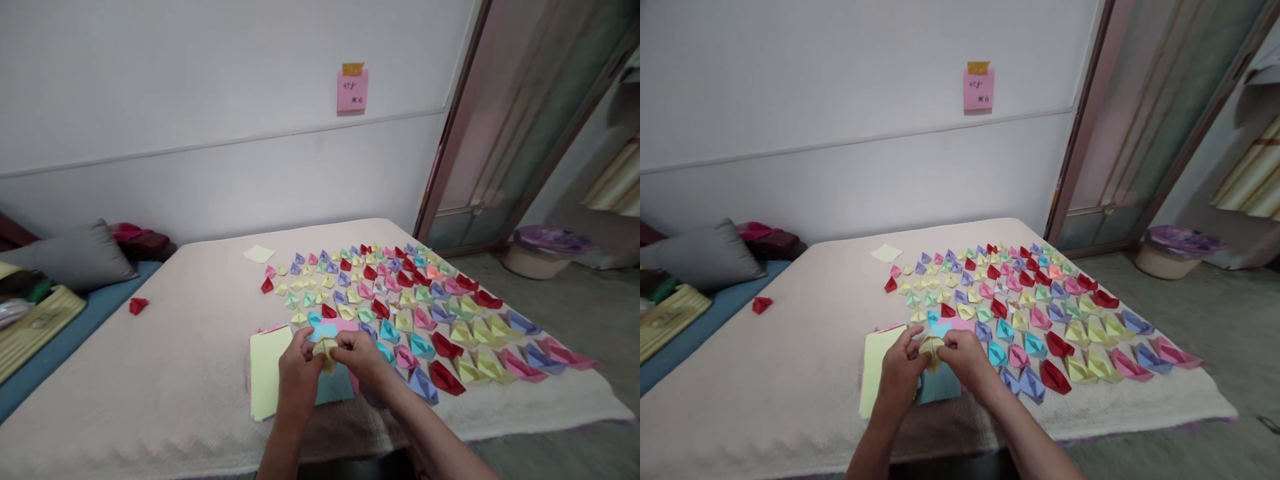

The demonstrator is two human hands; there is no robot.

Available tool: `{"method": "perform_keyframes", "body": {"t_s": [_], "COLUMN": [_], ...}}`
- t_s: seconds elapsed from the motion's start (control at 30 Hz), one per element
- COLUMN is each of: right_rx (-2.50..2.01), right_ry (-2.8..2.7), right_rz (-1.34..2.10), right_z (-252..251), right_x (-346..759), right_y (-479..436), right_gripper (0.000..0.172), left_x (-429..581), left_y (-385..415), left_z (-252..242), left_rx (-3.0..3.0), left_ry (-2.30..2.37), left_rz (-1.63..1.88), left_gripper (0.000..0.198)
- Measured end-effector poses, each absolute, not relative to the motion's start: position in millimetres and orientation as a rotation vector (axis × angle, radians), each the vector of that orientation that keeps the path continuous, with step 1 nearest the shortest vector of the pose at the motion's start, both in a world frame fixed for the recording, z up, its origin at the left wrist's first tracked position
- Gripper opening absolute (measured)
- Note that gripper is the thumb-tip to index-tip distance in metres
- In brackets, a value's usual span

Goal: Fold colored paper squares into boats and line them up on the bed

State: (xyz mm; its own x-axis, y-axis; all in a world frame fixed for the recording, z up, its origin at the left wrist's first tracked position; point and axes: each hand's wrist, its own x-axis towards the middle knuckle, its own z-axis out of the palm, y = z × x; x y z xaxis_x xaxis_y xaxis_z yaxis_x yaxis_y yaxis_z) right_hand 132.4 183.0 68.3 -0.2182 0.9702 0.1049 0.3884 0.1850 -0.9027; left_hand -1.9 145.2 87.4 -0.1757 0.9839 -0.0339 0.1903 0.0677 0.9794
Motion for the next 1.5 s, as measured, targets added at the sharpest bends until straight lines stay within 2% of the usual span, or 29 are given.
{"method": "perform_keyframes", "body": {"t_s": [0.2, 0.4, 0.67, 1.13, 1.27, 1.37, 1.5], "right_rx": [-1.309, -1.348, -1.357, -1.405, -1.426, -1.440, -1.433], "right_ry": [-1.758, -1.766, -1.791, -1.939, -1.929, -1.914, -1.926], "right_rz": [0.953, 0.897, 0.838, 0.594, 0.602, 0.594, 0.586], "right_z": [72, 72, 69, 71, 71, 71, 72], "right_x": [131, 132, 131, 128, 130, 131, 130], "right_y": [180, 180, 180, 173, 177, 178, 176], "right_gripper": [0.017, 0.016, 0.015, 0.016, 0.017, 0.017, 0.018], "left_x": [1, 1, -5, 0, -2, -3, -2], "left_y": [144, 146, 152, 147, 149, 150, 150], "left_z": [88, 77, 73, 84, 79, 73, 70], "left_rx": [1.384, 1.326, 1.275, 1.345, 1.247, 1.101, 1.047], "left_ry": [1.751, 1.595, 1.620, 1.793, 1.588, 1.363, 1.306], "left_rz": [1.139, 1.126, 1.089, 1.068, 1.155, 1.193, 1.208], "left_gripper": [0.046, 0.055, 0.058, 0.049, 0.049, 0.039, 0.028]}}
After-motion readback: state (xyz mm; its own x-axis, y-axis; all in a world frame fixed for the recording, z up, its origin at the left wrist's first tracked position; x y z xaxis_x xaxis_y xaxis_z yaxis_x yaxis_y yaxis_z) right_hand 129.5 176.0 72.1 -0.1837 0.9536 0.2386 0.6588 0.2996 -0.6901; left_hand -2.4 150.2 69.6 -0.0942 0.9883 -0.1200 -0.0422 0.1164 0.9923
